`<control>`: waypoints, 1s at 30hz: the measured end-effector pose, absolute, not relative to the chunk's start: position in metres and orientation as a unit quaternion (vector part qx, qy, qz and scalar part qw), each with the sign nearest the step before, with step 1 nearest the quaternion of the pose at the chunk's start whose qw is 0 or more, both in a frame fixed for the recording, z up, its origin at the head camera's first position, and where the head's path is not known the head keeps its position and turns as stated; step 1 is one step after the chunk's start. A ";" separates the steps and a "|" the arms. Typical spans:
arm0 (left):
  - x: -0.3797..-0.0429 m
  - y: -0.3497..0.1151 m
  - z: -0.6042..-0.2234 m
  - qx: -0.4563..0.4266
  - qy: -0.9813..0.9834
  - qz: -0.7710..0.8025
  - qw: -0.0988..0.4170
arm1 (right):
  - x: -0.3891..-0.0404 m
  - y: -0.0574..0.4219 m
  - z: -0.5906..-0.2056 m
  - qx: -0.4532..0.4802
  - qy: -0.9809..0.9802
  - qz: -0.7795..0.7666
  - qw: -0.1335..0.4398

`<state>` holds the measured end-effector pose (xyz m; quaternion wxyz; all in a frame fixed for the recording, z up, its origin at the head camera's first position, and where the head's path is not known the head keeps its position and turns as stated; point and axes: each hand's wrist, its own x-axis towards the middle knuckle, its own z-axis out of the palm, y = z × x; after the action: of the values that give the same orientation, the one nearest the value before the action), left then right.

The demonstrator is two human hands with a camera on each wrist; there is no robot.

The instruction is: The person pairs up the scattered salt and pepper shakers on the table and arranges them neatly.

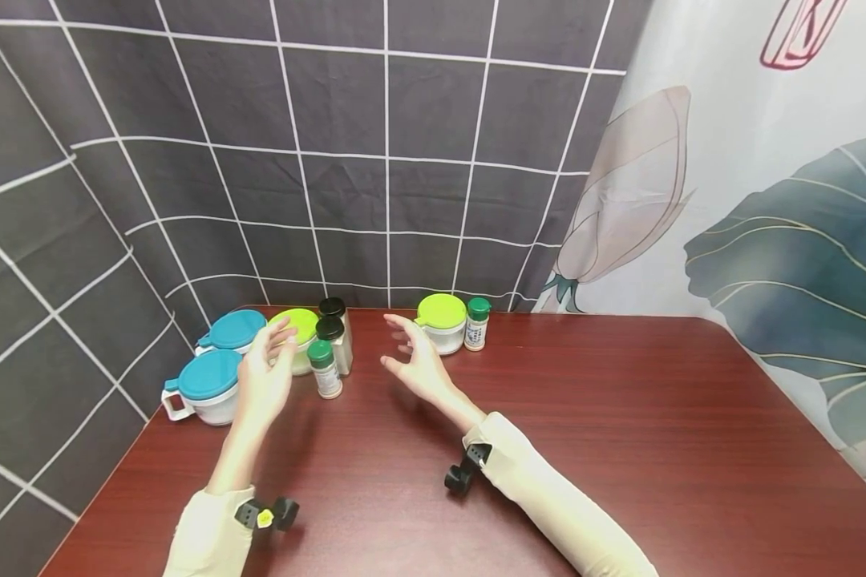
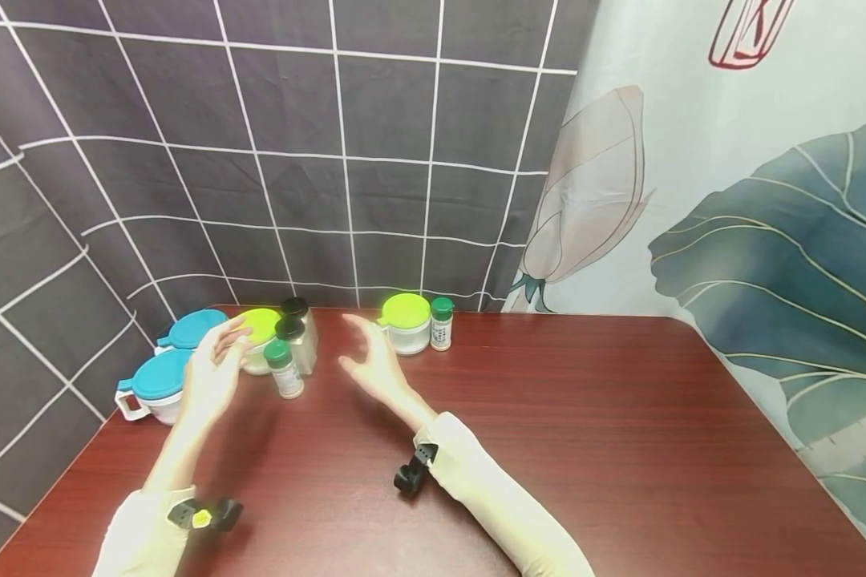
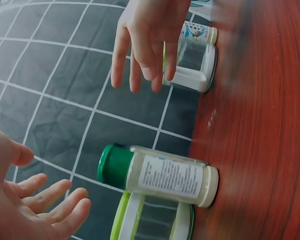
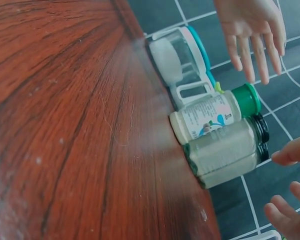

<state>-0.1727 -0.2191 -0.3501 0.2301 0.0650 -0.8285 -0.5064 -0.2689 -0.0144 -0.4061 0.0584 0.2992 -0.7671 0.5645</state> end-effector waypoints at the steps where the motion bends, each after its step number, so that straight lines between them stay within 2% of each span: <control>1: -0.173 -0.220 -0.350 0.066 -0.828 -0.506 0.232 | -0.270 -0.015 -0.407 0.300 -0.765 0.567 0.055; 15: -0.171 -0.237 -0.354 0.086 -0.838 -0.485 0.234 | -0.277 -0.028 -0.408 0.304 -0.746 0.591 0.035; 24: -0.164 -0.245 -0.352 0.099 -0.842 -0.485 0.214 | -0.256 -0.032 -0.376 0.308 -0.748 0.588 0.023; 30: -0.161 -0.251 -0.351 0.104 -0.847 -0.475 0.216 | -0.272 -0.041 -0.396 0.308 -0.746 0.590 0.029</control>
<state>-0.1606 -0.2505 -0.3507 0.2158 0.1035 -0.8470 -0.4746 -0.2718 -0.0410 -0.3957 0.0291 0.3080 -0.7456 0.5902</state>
